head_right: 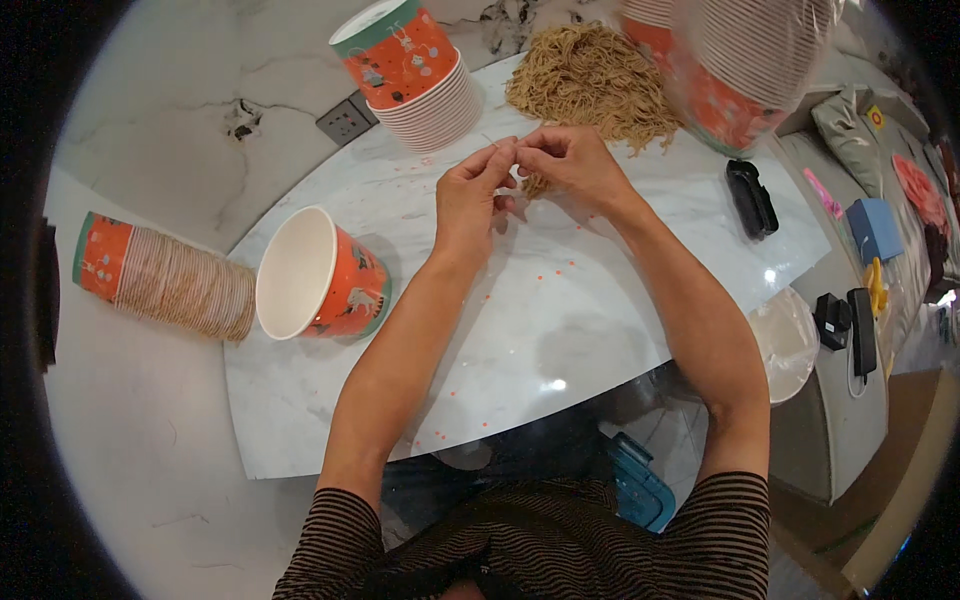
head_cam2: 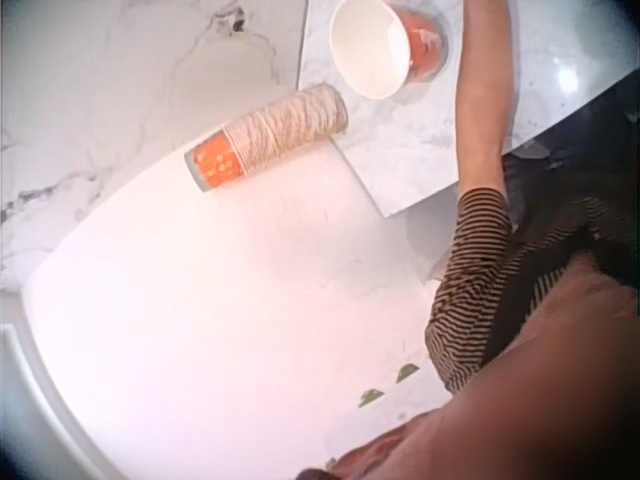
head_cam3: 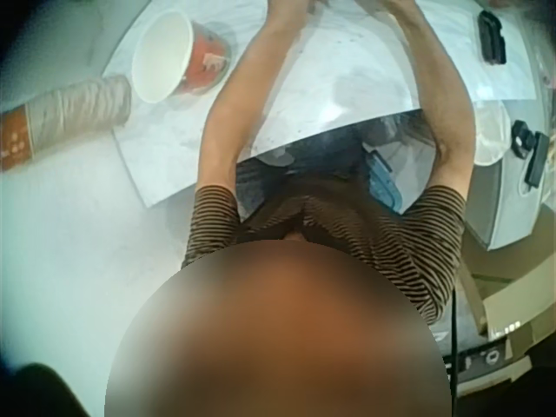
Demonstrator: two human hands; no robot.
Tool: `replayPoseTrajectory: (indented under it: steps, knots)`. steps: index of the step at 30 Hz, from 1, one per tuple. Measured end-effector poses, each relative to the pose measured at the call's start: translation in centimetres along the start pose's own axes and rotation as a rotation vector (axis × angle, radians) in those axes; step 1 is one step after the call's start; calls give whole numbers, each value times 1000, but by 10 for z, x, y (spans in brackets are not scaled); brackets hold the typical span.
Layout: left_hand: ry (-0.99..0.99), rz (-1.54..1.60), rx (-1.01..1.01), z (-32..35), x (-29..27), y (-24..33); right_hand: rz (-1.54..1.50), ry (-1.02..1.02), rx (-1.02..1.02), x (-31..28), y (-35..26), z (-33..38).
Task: Threading a thin elastic band through pre-punched holes in paper snack bowls for assembly.
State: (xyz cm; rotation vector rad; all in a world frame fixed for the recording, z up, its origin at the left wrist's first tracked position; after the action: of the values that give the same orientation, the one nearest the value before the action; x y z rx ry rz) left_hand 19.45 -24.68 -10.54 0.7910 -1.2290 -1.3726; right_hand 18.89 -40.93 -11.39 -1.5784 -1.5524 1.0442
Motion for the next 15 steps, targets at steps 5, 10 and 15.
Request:
replayPoseTrajectory:
  steps: [5,10,15]
  knots:
    - [36,54,46,-4,-15,-2,81,-75,-10,12,-2,1]
    - [-31,196,6,6,-32,-3,548,154,-265,-15,-9,-7]
    - [-134,351,2,9,-47,-9,1021,134,-550,-61,21,-59]
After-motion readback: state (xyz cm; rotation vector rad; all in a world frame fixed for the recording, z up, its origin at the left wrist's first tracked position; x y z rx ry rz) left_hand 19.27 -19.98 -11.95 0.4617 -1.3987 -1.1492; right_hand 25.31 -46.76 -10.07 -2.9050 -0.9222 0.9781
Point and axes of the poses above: each hand's wrist, its own z-axis away from the middle knuckle, its own x-axis out of the palm, y = z × x, the point moved 4 cm from there along -z, towards the middle knuckle, and after that the axes turned 13 degrees about -x, right-handed, at the moved point
